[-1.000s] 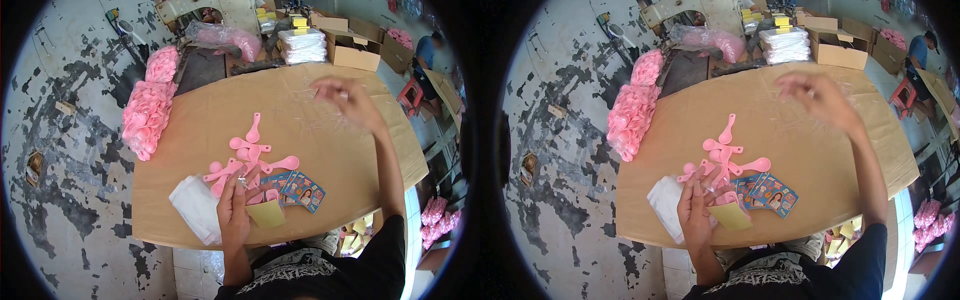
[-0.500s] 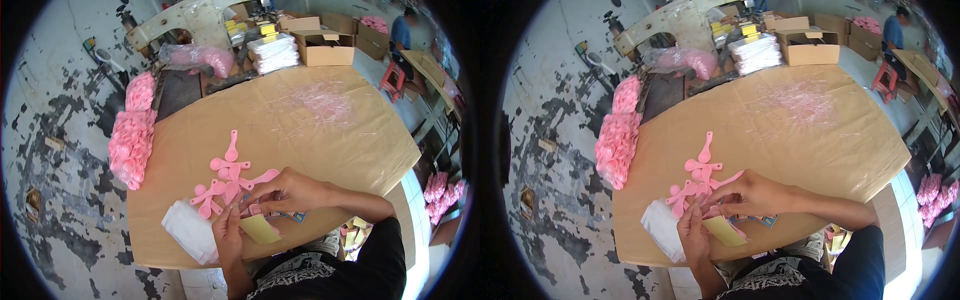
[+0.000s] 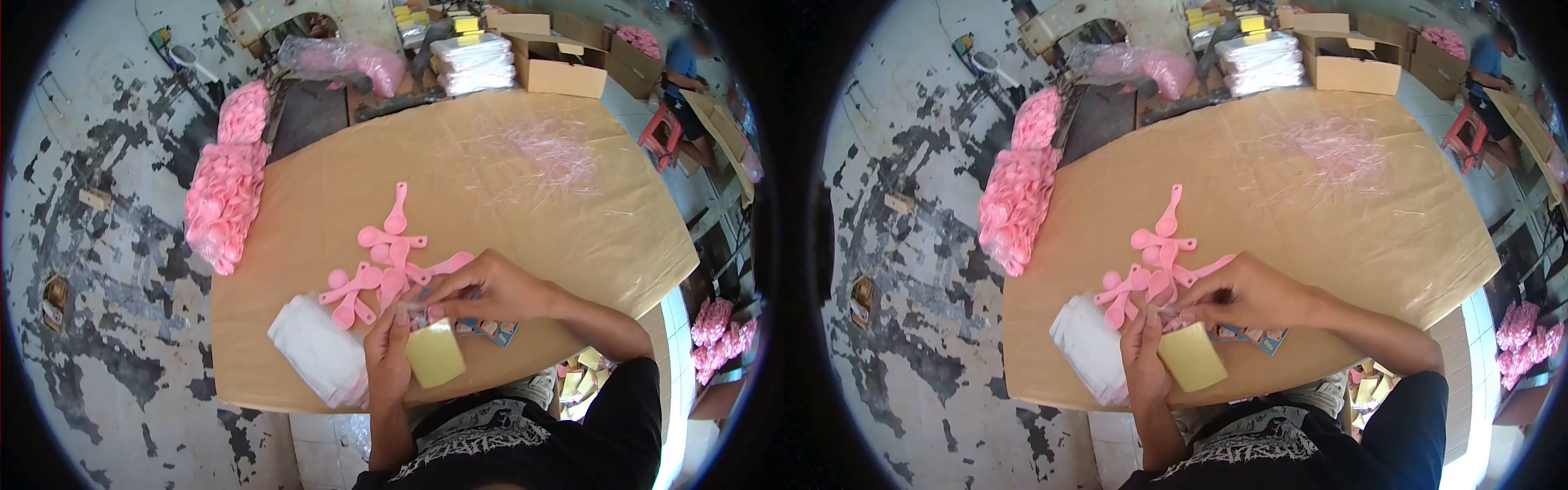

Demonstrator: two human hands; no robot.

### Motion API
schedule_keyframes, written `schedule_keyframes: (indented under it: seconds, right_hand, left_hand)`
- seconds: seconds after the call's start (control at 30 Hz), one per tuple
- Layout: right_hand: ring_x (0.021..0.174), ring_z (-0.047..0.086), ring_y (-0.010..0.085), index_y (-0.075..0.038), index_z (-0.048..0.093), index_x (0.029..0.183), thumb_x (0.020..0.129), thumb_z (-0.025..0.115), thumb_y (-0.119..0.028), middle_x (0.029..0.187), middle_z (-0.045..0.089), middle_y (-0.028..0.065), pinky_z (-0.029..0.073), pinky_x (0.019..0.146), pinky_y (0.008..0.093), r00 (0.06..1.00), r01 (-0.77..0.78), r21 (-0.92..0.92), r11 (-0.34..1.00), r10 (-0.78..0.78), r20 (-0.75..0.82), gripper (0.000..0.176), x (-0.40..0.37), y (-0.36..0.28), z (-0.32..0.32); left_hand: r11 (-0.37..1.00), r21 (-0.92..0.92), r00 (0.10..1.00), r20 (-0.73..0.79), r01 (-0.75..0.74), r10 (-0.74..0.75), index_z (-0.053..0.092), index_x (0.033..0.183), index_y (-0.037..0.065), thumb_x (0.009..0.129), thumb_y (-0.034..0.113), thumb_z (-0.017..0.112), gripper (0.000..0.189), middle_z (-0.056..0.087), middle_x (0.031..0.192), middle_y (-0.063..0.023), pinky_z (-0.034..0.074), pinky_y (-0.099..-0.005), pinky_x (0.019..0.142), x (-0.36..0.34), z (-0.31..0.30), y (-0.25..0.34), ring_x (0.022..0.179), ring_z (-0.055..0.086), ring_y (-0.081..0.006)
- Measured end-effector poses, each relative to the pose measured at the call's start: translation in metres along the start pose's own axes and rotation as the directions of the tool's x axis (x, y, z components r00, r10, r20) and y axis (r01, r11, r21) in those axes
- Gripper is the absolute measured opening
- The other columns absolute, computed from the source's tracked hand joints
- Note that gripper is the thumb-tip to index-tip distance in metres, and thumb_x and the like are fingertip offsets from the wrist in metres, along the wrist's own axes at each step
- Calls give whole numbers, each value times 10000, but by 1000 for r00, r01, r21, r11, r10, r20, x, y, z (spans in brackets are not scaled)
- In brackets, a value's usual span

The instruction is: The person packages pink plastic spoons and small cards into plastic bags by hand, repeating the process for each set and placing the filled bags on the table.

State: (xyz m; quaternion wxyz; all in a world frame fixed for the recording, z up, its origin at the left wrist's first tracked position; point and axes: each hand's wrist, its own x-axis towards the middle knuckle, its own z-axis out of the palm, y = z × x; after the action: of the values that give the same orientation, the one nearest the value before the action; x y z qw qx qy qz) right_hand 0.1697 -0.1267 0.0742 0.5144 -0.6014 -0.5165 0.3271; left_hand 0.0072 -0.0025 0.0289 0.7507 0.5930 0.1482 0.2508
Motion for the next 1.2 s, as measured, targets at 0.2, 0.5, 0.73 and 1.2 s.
schedule_keyframes:
  seconds: [0.2,0.5,0.73,1.2]
  right_hand:
    - [821,656,93,-62,703,1129,867,615,36,933,732,96,534,765,269,998,33,39,999,-31,-46,293,0,5,-10]
    - [739,658,199,-73,751,989,768,653,33,848,716,102,512,713,315,920,390,-101,915,-383,79,264,1,14,-25]
    - [735,634,244,-101,763,924,694,683,-1,792,703,77,500,709,354,846,532,-240,812,-497,196,263,4,19,-34]
    - [776,664,234,-66,699,973,753,629,27,823,692,81,524,713,352,938,283,-453,845,-342,-51,249,-16,-12,-24]
  left_hand:
    - [996,87,998,53,14,-19,579,1242,-12,986,67,524,274,651,938,-12,441,-169,631,1,-5,6,758,567,-31]
    - [998,-60,986,164,-24,34,606,1100,-15,996,43,396,242,641,1022,-63,468,-198,682,1,-12,0,817,593,-65]
    - [980,152,976,196,-128,97,602,1046,-16,977,-1,376,236,611,941,-31,419,-179,704,-2,-11,6,785,546,-52]
    - [984,88,983,104,-158,149,457,910,46,894,10,660,207,546,742,19,348,-160,484,1,-14,-14,621,480,8]
